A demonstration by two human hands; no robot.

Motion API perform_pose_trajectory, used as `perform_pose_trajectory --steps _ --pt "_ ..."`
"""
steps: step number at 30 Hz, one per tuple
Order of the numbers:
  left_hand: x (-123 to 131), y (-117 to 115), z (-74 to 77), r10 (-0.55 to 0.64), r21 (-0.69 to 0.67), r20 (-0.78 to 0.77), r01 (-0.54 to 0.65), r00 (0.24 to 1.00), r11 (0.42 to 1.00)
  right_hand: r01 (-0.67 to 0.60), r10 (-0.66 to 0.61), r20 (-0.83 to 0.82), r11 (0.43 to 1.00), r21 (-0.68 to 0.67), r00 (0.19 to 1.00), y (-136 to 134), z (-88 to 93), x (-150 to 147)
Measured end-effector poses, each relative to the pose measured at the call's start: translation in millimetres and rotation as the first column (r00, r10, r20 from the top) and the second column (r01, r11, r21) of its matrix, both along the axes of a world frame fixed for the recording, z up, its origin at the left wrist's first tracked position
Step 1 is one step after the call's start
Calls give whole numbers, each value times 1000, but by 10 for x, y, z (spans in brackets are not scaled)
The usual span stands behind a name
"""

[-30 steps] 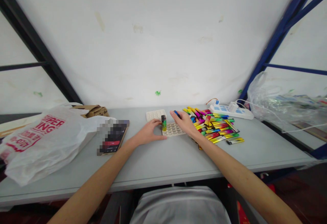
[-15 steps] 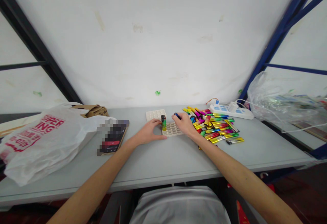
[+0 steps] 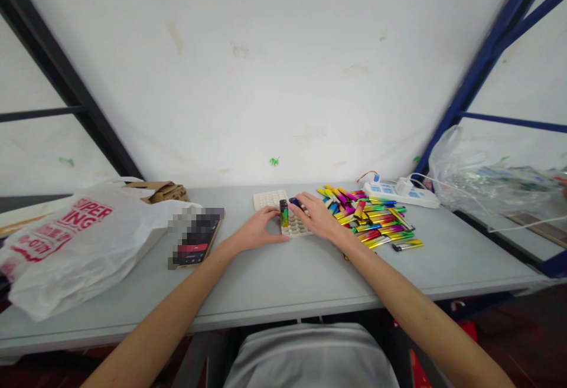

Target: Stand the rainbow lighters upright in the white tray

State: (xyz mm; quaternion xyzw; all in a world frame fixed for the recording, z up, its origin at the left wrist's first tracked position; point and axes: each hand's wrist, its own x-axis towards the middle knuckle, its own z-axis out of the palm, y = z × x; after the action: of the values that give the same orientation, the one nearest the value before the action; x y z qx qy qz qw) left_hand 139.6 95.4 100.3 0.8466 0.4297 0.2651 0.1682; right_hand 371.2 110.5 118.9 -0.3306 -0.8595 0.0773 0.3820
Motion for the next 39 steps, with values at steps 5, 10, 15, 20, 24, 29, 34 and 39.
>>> perform_pose_trajectory --steps 5,10,15,20,24,29,34,39 --pt "5 -6 -3 2 6 -7 -2 1000 1000 24 -20 83 998 -58 996 -31 47 44" --pt "3 -10 -7 4 3 -9 -4 1000 1000 -18 36 92 982 -189 995 -27 15 46" --pt "2 -20 1 -2 5 3 2 1000 1000 -47 81 205 984 -169 975 -3 -19 25" --pt "-1 -21 -1 -13 7 18 13 1000 1000 -59 92 334 993 -106 938 -50 58 6" --pt "-4 -3 -22 -14 16 12 14 1000 1000 -7 43 448 997 -82 893 -109 119 -13" --pt "-12 11 -40 -16 24 20 15 1000 1000 121 -97 528 993 -11 844 -122 104 -35" --pt "-16 16 -39 -23 16 27 23 999 1000 47 -5 458 996 -81 889 -133 105 -38" --pt "-4 0 -8 5 15 -3 -5 1000 1000 249 -232 284 968 -24 930 27 250 231"
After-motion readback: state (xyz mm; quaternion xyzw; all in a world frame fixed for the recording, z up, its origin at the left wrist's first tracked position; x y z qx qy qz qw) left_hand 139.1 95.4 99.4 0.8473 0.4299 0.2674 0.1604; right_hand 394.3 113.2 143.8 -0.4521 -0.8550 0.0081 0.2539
